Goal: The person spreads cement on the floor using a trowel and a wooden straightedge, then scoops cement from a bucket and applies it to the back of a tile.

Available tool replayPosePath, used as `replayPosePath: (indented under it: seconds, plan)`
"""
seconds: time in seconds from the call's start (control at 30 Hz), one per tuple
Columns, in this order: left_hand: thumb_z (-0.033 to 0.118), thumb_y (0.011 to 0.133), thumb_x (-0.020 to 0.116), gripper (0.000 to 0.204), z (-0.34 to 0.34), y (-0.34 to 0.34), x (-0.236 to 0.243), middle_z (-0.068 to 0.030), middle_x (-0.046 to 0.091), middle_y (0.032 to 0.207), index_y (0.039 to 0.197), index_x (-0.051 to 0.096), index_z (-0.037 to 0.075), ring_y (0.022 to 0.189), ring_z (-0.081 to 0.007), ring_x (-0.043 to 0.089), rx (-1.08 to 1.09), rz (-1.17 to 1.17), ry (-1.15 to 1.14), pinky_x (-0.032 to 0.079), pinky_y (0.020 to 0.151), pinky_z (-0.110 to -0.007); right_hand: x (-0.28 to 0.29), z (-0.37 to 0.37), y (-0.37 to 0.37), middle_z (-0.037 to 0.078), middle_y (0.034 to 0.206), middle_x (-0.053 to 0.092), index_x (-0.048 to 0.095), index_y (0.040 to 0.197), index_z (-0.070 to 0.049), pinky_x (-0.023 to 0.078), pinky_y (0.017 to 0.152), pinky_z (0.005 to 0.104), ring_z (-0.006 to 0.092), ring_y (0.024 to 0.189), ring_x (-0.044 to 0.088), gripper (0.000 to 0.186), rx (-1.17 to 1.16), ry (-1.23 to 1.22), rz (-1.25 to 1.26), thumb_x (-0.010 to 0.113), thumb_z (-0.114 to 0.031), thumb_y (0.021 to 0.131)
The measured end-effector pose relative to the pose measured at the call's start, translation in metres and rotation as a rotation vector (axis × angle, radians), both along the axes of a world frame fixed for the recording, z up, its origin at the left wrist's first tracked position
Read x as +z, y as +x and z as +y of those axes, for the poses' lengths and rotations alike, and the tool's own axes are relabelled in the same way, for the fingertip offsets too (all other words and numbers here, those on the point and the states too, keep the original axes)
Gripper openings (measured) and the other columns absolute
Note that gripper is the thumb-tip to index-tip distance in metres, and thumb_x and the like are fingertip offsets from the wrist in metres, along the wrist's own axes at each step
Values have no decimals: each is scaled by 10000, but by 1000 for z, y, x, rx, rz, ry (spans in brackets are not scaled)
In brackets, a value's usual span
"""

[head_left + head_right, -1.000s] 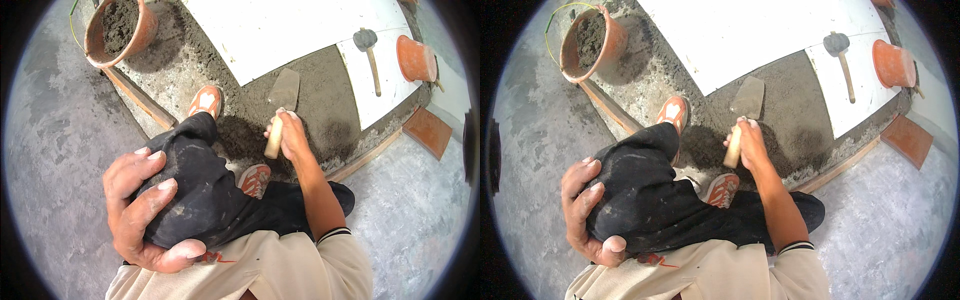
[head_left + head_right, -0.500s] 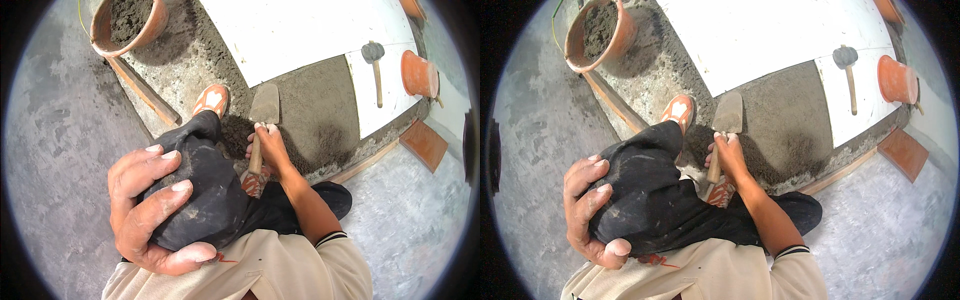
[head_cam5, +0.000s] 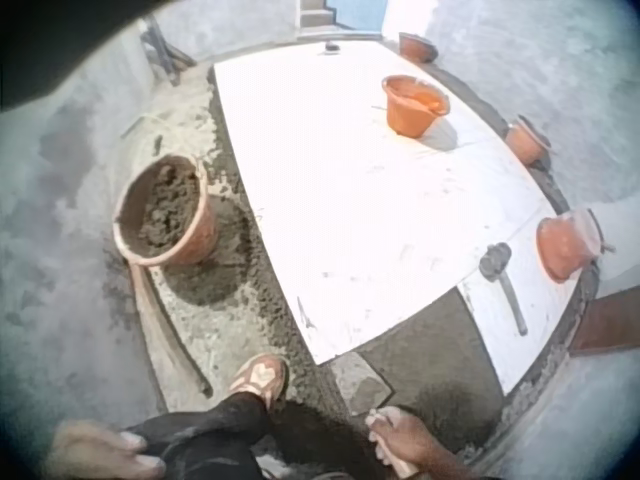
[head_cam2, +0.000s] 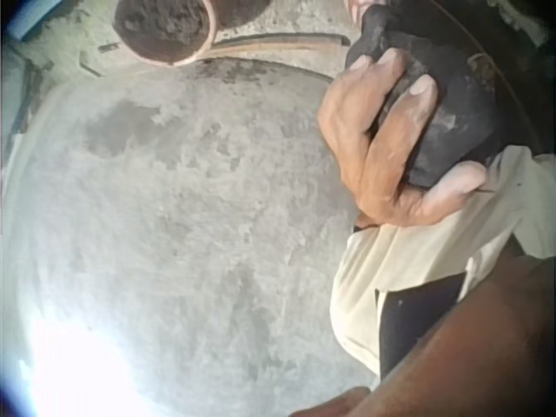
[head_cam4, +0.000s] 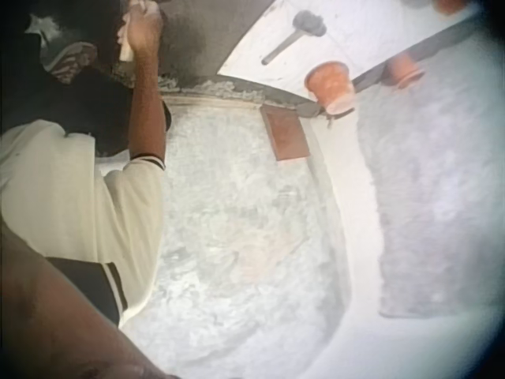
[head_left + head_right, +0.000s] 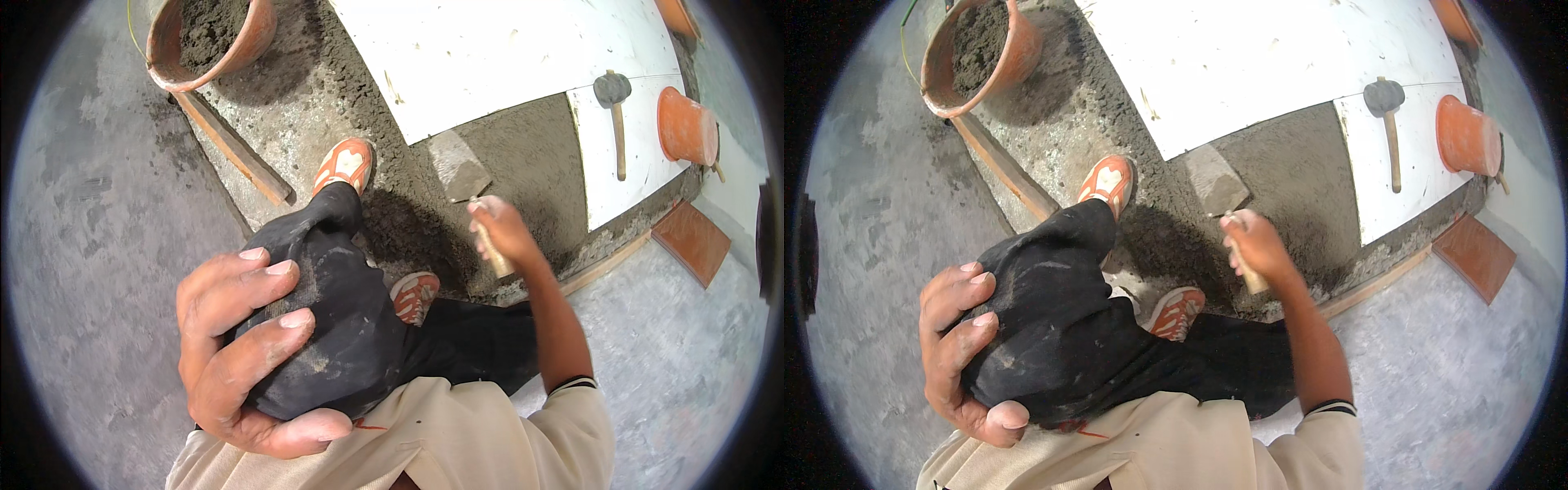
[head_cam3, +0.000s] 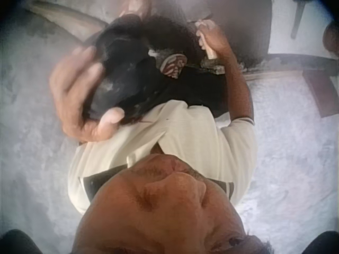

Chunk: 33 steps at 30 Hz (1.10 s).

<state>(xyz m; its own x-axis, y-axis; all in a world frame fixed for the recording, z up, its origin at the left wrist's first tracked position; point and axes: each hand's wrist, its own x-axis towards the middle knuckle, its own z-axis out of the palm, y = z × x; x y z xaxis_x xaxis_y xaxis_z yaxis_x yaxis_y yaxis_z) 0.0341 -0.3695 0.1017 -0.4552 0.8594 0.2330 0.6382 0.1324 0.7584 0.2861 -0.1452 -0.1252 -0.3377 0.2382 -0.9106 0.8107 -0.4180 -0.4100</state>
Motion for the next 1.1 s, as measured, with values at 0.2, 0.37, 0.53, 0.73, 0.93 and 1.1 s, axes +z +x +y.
replayPosePath:
  seconds: [0.2,0.37,0.53,0.73,0.93,1.1]
  plan:
    - [702,763,803,785,-1,3,-4,-284,720,1104,1101,720,-2,1053,-452,675,-10,21,15,531,925,-577,-7,74,51,42,862,613,602,1218,-54,493,485,285,117,590,579,341,-235,294,-41,593,-363,1075]
    - [692,768,803,787,0,8,-1,-290,719,1110,1114,721,-10,1060,-449,678,-25,39,-14,527,939,-580,-12,39,54,51,904,615,595,1271,-51,508,530,290,122,645,589,375,-206,131,78,570,-375,1084]
    - [684,759,811,787,2,14,-3,-292,720,1128,1127,731,-6,1069,-431,681,-21,46,7,530,957,-565,-26,-12,73,54,852,613,576,1272,-25,498,538,298,129,630,594,382,3,36,17,550,-367,1103]
    - [630,855,733,736,-5,15,6,-314,685,1229,1220,700,-8,1189,-454,635,-74,24,-77,468,1028,-590,-29,-59,82,136,836,671,594,1238,-31,549,615,394,202,705,687,365,216,520,90,601,-364,1088]
    - [645,775,827,768,0,12,8,-295,691,1211,1190,712,9,1135,-428,638,-118,6,-68,489,977,-554,-56,-90,23,169,900,677,558,1221,-13,557,642,422,271,695,691,357,306,570,200,583,-345,1093]
    - [667,783,810,772,-6,10,6,-298,689,1197,1177,712,11,1135,-426,638,-90,0,-58,489,983,-557,-42,-65,24,44,857,592,566,1140,-50,530,550,329,145,605,608,351,-145,250,103,529,-396,1092]
